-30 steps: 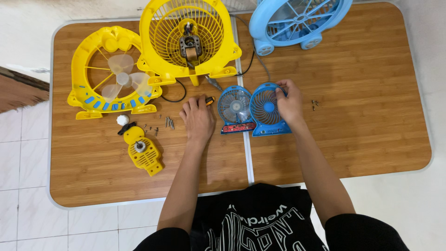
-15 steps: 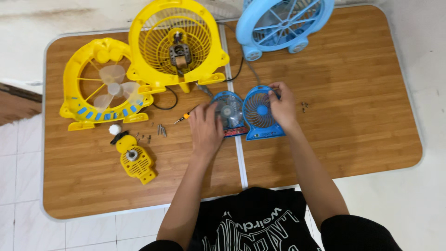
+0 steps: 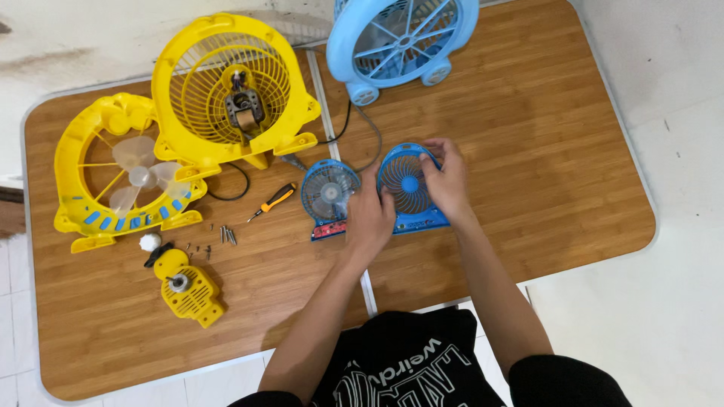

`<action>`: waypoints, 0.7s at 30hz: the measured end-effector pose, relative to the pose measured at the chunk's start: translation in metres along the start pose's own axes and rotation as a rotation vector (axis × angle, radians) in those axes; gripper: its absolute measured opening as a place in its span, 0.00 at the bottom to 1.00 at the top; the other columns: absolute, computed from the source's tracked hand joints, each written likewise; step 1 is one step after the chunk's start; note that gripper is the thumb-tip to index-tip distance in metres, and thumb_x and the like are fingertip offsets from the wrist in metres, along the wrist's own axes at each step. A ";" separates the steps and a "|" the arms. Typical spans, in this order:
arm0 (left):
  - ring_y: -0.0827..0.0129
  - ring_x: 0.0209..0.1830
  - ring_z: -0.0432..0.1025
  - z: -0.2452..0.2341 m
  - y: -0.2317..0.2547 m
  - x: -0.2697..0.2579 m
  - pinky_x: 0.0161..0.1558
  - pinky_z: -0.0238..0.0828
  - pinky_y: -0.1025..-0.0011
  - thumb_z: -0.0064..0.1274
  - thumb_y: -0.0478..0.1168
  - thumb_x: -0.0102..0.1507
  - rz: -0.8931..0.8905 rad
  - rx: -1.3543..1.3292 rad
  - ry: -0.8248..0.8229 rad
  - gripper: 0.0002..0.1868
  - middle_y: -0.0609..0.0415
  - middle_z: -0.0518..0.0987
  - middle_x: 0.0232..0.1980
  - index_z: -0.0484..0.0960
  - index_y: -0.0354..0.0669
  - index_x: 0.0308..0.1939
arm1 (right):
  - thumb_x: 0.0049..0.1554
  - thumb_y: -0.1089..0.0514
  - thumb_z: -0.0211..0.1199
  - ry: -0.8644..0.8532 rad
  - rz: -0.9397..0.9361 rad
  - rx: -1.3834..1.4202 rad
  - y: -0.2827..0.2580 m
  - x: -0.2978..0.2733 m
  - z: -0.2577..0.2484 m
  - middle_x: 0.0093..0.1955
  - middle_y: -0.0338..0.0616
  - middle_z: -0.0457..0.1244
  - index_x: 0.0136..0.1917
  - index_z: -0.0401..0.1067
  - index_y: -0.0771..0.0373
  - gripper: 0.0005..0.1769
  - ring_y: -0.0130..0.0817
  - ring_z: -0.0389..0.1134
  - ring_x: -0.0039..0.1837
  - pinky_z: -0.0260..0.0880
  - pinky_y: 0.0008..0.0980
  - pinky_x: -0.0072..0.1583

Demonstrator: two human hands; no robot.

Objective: The person uses a screwdriver to remove screws from a yellow electric fan and a small blue fan, then reassembles the blue fan by screwing its parts back together. The yellow fan remains partially disassembled on the table.

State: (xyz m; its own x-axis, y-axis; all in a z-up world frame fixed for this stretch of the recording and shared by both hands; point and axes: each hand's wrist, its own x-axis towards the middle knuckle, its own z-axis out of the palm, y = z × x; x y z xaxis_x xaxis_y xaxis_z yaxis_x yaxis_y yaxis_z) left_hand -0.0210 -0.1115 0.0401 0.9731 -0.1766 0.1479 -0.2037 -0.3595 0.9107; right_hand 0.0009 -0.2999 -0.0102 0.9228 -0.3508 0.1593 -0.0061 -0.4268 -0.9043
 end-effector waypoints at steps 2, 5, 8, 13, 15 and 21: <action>0.37 0.38 0.78 0.014 0.002 0.007 0.39 0.72 0.47 0.47 0.31 0.66 -0.031 -0.015 0.012 0.25 0.30 0.81 0.37 0.67 0.37 0.67 | 0.58 0.64 0.65 0.061 -0.142 -0.169 -0.007 -0.006 -0.011 0.56 0.57 0.67 0.64 0.66 0.70 0.21 0.45 0.69 0.59 0.69 0.41 0.60; 0.36 0.40 0.78 0.034 0.003 0.016 0.39 0.73 0.48 0.46 0.30 0.66 0.003 -0.045 0.076 0.23 0.30 0.81 0.40 0.68 0.37 0.66 | 0.58 0.63 0.67 0.070 -0.287 -0.283 -0.015 -0.019 -0.034 0.61 0.63 0.63 0.69 0.61 0.72 0.30 0.52 0.65 0.62 0.66 0.45 0.63; 0.36 0.42 0.78 0.053 0.003 0.028 0.40 0.74 0.49 0.45 0.29 0.66 0.033 -0.074 0.135 0.22 0.31 0.82 0.42 0.68 0.35 0.65 | 0.58 0.61 0.66 0.056 -0.201 -0.232 -0.015 -0.026 -0.052 0.57 0.60 0.63 0.70 0.59 0.72 0.30 0.48 0.67 0.57 0.68 0.43 0.58; 0.38 0.43 0.79 0.089 0.008 0.044 0.44 0.74 0.50 0.45 0.32 0.67 -0.003 -0.106 0.059 0.23 0.31 0.82 0.43 0.67 0.35 0.67 | 0.62 0.57 0.63 0.135 0.060 -0.199 0.008 -0.017 -0.074 0.42 0.50 0.67 0.61 0.68 0.70 0.18 0.38 0.68 0.43 0.69 0.37 0.46; 0.38 0.53 0.78 0.104 0.011 0.045 0.52 0.75 0.51 0.47 0.35 0.68 0.095 -0.144 0.038 0.24 0.30 0.82 0.53 0.66 0.35 0.69 | 0.62 0.58 0.63 0.223 0.089 -0.207 0.021 -0.012 -0.084 0.37 0.50 0.66 0.59 0.71 0.70 0.15 0.38 0.66 0.39 0.67 0.38 0.43; 0.38 0.76 0.53 0.124 0.025 0.047 0.73 0.46 0.44 0.65 0.62 0.56 0.262 0.330 -0.303 0.61 0.31 0.57 0.76 0.48 0.27 0.76 | 0.63 0.60 0.58 0.359 0.057 -0.216 0.054 0.000 -0.124 0.38 0.48 0.67 0.58 0.72 0.71 0.13 0.35 0.68 0.39 0.69 0.36 0.44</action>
State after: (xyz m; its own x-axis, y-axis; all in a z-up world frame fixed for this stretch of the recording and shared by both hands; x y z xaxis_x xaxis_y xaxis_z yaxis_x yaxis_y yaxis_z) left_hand 0.0065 -0.2424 0.0223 0.8200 -0.5394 0.1914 -0.5069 -0.5292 0.6804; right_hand -0.0466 -0.4262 -0.0098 0.7263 -0.6306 0.2734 -0.1696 -0.5499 -0.8178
